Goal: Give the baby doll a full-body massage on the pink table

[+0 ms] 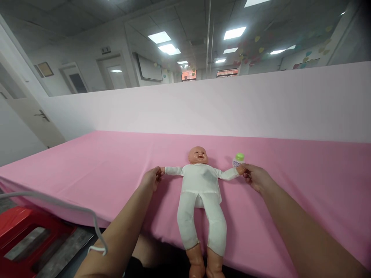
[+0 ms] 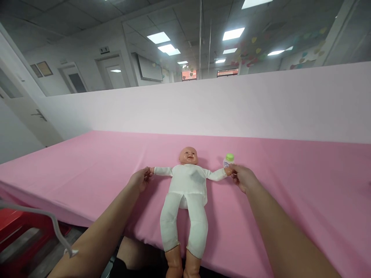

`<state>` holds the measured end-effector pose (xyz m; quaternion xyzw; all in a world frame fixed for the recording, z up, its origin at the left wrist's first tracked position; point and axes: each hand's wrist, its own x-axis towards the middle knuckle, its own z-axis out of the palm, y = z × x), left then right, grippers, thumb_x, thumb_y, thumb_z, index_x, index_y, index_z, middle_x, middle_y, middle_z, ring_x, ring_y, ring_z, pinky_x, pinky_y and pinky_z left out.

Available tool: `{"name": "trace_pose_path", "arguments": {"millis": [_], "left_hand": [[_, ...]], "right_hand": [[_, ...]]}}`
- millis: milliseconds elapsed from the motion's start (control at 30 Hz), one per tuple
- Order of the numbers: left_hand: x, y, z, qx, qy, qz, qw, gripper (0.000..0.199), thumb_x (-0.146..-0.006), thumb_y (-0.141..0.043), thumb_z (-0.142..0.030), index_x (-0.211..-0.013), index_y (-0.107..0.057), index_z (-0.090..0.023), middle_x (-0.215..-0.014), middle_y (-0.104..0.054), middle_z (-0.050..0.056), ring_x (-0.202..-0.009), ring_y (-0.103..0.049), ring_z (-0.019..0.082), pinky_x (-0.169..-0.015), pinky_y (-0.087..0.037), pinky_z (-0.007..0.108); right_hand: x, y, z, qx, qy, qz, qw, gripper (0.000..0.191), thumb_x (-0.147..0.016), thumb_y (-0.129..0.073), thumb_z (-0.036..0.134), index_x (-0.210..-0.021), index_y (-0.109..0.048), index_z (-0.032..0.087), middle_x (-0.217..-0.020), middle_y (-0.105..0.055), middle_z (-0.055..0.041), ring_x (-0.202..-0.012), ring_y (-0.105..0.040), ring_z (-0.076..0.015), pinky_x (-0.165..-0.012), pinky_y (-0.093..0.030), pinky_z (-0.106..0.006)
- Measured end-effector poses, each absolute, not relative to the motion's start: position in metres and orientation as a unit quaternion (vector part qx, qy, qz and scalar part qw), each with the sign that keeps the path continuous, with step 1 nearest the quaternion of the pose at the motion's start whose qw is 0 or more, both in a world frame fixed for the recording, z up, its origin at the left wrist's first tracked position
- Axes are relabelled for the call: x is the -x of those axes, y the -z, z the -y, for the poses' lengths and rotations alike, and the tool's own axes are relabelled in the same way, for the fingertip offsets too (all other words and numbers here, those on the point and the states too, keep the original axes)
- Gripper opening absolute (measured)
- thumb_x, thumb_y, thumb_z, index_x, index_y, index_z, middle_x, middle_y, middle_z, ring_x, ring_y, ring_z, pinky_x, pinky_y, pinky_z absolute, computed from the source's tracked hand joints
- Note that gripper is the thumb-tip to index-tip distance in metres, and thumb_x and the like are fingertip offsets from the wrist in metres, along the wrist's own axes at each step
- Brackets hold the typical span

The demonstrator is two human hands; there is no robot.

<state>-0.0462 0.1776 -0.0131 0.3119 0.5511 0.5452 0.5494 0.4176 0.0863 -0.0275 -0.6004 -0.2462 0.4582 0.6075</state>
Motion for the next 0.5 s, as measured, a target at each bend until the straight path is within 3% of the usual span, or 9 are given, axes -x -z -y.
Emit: {"name": "trace_pose_path", "arguments": {"millis": [300,500], "left_hand": [[0.031,0.011,-0.179,-0.258,-0.566,-0.567,0.540,0.013,-0.089,-0.064,-0.028,-0.085,-0.066,-0.016,-0.073,-0.065,0.002,-0.053,-0.059,0.011,-0.053,-0.044,0.024],[0.022,0.005,-0.171,-0.316,-0.580,-0.559,0.501,0.016,-0.089,-0.064,-0.033,-0.089,-0.067,-0.017,-0.078,-0.067,0.005,-0.063,-0.062,0.015,-0.062,-0.049,0.029]], "right_hand": [[-0.415,0.031,-0.088,0.623,-0.490,0.193,0.579,0.016,-0.088,-0.075,0.033,-0.087,-0.068,0.018,-0.067,-0.061,-0.0015,-0.050,-0.054,-0.0104,-0.034,-0.038,-0.018],[-0.416,0.028,-0.088,0.618,-0.483,0.187,0.591,0.018,-0.088,-0.075,0.034,-0.086,-0.068,0.018,-0.068,-0.062,-0.0018,-0.052,-0.056,-0.0109,-0.035,-0.039,-0.018]]}}
